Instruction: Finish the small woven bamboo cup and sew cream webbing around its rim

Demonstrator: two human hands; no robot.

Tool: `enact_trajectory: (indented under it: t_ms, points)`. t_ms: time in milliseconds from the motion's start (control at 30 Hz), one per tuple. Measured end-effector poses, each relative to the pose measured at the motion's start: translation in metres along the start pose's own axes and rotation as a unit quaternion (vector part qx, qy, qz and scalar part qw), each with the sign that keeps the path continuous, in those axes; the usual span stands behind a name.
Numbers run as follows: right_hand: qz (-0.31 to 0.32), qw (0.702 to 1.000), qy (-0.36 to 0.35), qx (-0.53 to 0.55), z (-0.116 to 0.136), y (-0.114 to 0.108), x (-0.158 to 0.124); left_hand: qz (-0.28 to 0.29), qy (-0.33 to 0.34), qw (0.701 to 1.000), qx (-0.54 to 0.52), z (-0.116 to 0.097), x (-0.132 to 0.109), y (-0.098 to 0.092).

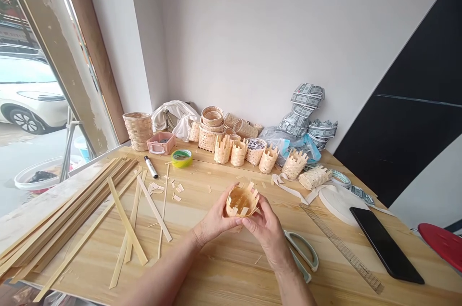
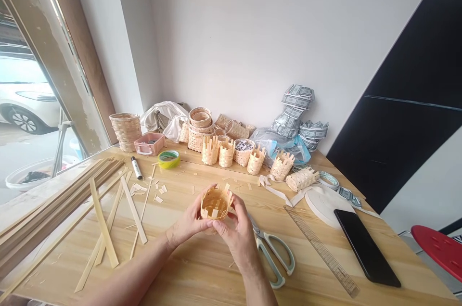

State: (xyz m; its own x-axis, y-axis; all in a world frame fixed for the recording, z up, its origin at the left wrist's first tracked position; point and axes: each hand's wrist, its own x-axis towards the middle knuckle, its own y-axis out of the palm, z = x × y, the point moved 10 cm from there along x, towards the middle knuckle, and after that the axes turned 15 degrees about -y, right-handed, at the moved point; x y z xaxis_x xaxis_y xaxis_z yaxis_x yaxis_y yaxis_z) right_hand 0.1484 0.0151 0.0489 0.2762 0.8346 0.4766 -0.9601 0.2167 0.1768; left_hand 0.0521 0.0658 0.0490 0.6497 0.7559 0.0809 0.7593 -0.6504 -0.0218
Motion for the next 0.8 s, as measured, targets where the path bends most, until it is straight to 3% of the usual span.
enact_trajectory:
  t_ms: [467, 667, 800]
  points:
    - [-0.054, 0.998, 0.026, 0.034, -0.021, -0.010, -0.009, 0.108, -0.054, 0.992, -0.034, 0.023, 0.007, 0.013]
    - [-0.042, 0.999, 0.014, 0.025, -0.026, -0.013, -0.011, 0.086, -0.052, 0.995, -0.020, 0.022, 0.008, 0.010]
    - [0.018, 1.000, 0.007, 0.002, -0.018, -0.006, -0.011, 0.072, -0.066, 0.995, -0.035, 0.032, 0.010, 0.009]
